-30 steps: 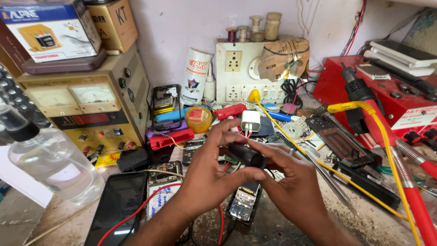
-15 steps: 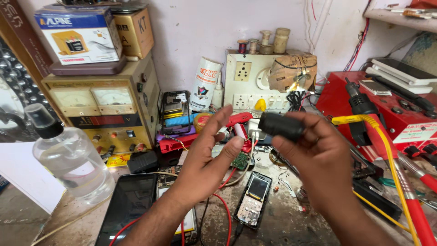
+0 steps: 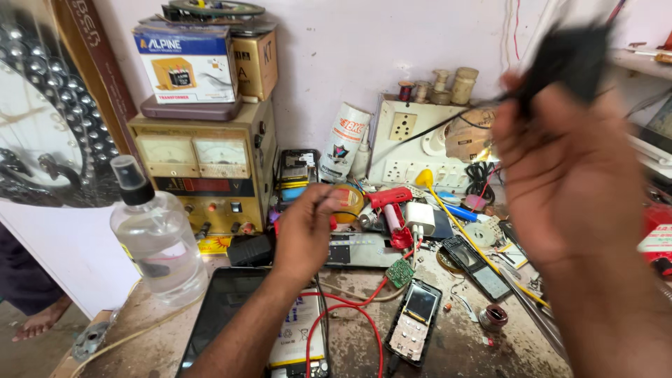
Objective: The person connects a charger to a disassembled mobile phone and tests the screen response. They then use a metal tool to pry open the back cover, remove the battery, and reinsert it. The phone is handled and inspected throughout the process.
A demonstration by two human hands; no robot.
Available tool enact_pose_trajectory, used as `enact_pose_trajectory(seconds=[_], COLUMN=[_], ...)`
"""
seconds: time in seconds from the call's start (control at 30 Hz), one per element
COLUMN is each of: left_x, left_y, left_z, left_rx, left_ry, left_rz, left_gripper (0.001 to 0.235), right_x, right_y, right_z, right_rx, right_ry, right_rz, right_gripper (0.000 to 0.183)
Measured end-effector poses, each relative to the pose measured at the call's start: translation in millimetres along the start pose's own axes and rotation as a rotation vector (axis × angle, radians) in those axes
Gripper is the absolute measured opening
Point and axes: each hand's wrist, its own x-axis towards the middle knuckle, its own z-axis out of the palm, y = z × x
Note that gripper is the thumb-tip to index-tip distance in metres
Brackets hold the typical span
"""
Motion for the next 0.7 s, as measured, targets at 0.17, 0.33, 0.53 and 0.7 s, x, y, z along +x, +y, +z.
enact_pose_trajectory(seconds=[0.17, 0.33, 0.53, 0.7], left_x=[13, 14, 19, 20], left_y=[13, 42, 46, 37], left_z=[-3, -7, -16, -17], left_rx=[-0.573, -0.725, -0.631, -0.483], left_ry=[0.140, -0.005, -0.124, -0.159], left_rz=[-0.390, -0.570, -0.642, -0.610], left_gripper=[0.020, 0.023, 0.027, 0.028], right_x=[-10, 31, 79, 89], right_y=[119, 216, 270, 272], right_z=[-52, -113, -132, -131], right_rx=[-0.226, -0.002, -0.075, -0.026], right_ry=[0.151, 0.349, 0.365, 0.331], right_rz=[0.550, 0.706, 0.556, 0.487], right_gripper=[0.020, 0.025, 0.027, 0.018])
